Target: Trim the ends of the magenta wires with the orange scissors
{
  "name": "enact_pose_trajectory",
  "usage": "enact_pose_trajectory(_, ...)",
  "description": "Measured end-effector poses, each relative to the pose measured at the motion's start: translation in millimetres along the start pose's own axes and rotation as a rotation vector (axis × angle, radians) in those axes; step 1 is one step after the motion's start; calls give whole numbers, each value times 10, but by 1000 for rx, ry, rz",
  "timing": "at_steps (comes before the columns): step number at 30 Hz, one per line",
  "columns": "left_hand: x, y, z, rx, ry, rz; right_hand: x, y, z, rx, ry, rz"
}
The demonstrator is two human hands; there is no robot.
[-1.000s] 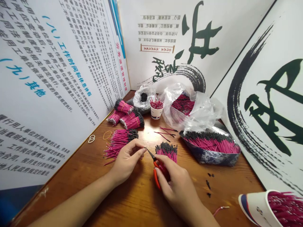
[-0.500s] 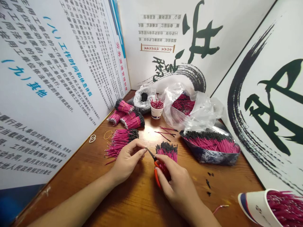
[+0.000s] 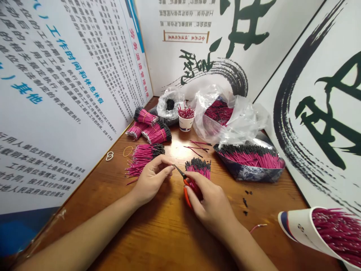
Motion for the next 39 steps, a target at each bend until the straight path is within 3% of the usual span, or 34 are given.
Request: enact_pose_trajectory(39,62,0,17,-16,45,-14,-18,8,-34,-13,11,12)
Point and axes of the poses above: each hand's wrist, its own y-axis away from the middle knuckle, its own z-axis out of the palm, x = y × z, the point moved 4 cm from there along -y, towards the middle knuckle, and after that the axes turned 6 degrees about z, right-handed, at the moved point
